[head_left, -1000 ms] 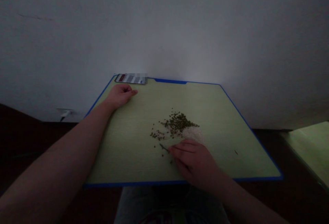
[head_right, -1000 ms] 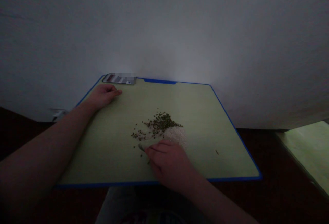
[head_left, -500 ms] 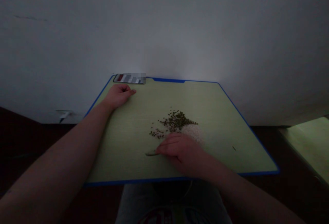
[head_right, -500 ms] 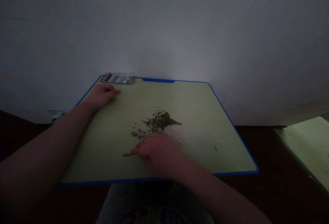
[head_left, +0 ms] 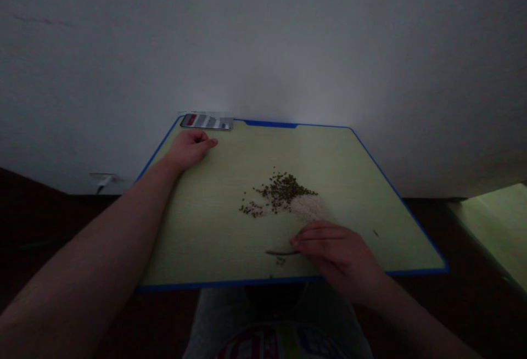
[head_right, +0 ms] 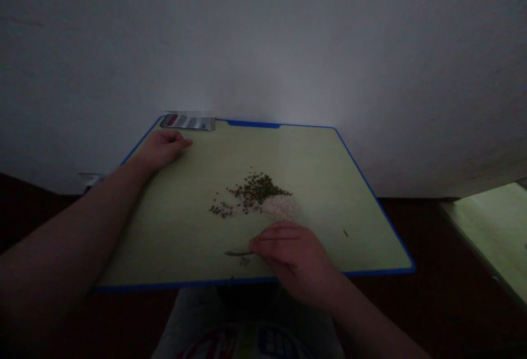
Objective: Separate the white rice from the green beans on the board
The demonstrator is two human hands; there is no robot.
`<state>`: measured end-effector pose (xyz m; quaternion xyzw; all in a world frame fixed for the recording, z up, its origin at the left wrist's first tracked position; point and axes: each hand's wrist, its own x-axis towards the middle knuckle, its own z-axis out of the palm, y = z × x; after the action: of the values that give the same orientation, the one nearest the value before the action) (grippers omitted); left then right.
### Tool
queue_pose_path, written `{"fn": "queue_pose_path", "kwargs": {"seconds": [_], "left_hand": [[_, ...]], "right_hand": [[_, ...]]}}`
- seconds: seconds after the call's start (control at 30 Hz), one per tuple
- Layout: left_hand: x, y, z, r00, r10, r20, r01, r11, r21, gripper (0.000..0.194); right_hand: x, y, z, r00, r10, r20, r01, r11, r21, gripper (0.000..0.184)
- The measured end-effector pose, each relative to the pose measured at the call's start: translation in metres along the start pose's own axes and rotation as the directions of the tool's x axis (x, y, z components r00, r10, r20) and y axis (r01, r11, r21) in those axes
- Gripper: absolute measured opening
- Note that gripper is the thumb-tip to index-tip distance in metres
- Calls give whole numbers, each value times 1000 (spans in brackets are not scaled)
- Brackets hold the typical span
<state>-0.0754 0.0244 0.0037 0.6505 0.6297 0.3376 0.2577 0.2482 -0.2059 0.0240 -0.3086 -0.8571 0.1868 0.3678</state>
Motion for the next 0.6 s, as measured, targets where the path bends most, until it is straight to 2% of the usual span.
{"fn": "queue_pose_path", "kwargs": {"seconds": [0.13, 0.27, 0.4, 0.6], "left_hand": [[-2, 3, 0, 1000, -8, 7, 8, 1000, 1, 31], [-3, 5, -1, 1000, -15, 1, 15, 1000, 13, 31], [-2, 4, -1, 1000, -23, -4, 23, 1000, 18, 30], [-2, 1, -1, 1000, -12, -11, 12, 1000, 15, 30]], "right_hand": [[-6, -8, -14, 985, 149, -87, -156, 984, -83, 28], [-15, -12, -20, 951, 289, -105, -302, 942, -145, 23], [-18, -9, -14, 926, 364, -97, -374, 917, -135, 22], [-7, 0, 5, 883, 470, 18, -464, 877, -122, 26]]}}
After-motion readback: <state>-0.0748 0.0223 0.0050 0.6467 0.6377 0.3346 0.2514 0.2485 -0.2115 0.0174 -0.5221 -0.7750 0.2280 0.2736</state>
